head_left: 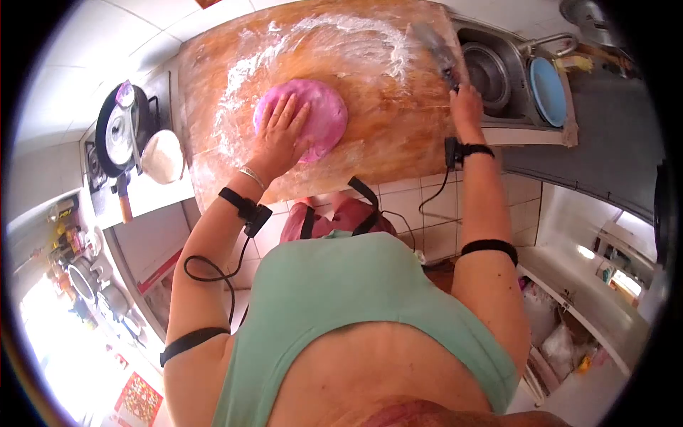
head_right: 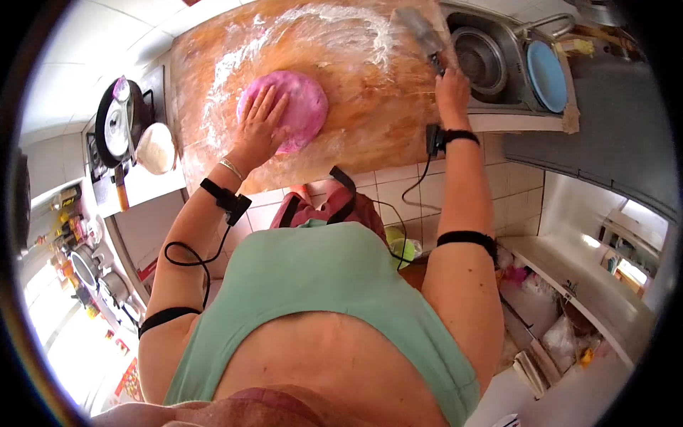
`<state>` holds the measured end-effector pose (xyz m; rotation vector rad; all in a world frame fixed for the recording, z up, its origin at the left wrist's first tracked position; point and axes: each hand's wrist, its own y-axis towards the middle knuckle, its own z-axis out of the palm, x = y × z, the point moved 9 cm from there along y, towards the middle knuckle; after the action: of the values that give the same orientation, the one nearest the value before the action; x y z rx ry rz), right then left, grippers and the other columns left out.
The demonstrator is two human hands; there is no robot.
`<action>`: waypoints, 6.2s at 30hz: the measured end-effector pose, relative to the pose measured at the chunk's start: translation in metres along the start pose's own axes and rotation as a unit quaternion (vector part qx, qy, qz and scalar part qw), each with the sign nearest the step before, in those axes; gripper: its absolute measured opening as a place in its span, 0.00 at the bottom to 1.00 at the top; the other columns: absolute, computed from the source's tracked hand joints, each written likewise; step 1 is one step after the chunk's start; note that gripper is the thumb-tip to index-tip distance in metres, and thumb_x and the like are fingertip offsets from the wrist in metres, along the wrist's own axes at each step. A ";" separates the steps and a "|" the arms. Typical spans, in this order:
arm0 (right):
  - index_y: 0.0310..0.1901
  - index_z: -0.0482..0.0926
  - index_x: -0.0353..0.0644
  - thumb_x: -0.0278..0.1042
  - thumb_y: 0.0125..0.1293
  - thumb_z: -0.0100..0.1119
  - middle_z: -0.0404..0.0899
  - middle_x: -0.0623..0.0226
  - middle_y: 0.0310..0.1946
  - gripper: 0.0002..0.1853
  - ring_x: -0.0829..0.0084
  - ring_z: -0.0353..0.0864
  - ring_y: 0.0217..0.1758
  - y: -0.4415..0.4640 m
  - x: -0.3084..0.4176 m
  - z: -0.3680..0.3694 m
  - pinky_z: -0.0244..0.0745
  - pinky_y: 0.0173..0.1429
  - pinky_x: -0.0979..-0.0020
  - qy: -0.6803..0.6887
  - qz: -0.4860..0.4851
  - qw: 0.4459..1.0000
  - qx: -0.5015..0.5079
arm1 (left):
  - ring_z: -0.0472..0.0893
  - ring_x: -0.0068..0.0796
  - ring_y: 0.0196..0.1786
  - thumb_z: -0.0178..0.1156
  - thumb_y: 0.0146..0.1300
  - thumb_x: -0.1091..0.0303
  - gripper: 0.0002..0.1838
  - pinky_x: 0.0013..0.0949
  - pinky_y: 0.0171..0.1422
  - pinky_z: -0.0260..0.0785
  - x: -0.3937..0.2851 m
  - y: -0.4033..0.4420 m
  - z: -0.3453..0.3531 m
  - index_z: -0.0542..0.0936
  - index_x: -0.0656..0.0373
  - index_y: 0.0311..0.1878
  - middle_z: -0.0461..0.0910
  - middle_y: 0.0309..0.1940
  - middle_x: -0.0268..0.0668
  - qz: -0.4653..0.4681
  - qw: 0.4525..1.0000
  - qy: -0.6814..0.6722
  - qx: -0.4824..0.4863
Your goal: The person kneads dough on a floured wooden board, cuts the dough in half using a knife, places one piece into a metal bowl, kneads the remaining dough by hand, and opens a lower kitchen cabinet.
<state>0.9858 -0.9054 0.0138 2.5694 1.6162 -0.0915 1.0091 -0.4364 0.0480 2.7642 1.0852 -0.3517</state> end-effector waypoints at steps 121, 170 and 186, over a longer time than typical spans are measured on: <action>0.75 0.76 0.67 0.40 0.75 0.63 0.54 0.60 0.87 0.27 0.48 0.50 0.90 -0.222 0.429 -0.059 0.42 0.87 0.32 0.089 -0.412 0.906 -0.041 | 0.90 0.38 0.39 0.50 0.81 0.56 0.25 0.39 0.47 0.89 0.347 -0.308 0.023 0.77 0.72 0.62 0.88 0.42 0.49 -0.495 0.570 -0.614 -0.231; 0.86 0.54 0.40 0.71 0.65 0.64 0.44 0.45 0.88 0.58 0.45 0.35 0.92 -0.174 0.365 -0.026 0.31 0.91 0.41 0.167 -0.329 0.929 -0.018 | 0.49 0.46 0.91 0.52 0.79 0.40 0.43 0.55 0.93 0.35 0.036 0.012 0.029 0.60 0.60 0.86 0.57 0.87 0.47 0.078 0.996 0.003 -0.053; 0.44 0.79 0.32 0.52 0.56 0.80 0.86 0.47 0.41 0.30 0.53 0.86 0.44 -0.122 0.290 0.000 0.80 0.51 0.55 0.533 0.037 0.839 0.102 | 0.87 0.57 0.52 0.77 0.59 0.34 0.42 0.50 0.63 0.79 0.135 -0.024 0.020 0.82 0.68 0.56 0.86 0.54 0.59 -0.271 0.934 -0.188 -0.136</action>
<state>1.0014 -0.5933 -0.0245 3.0166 1.7661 1.4963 1.0851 -0.3360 -0.0093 2.0078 1.6201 -0.6998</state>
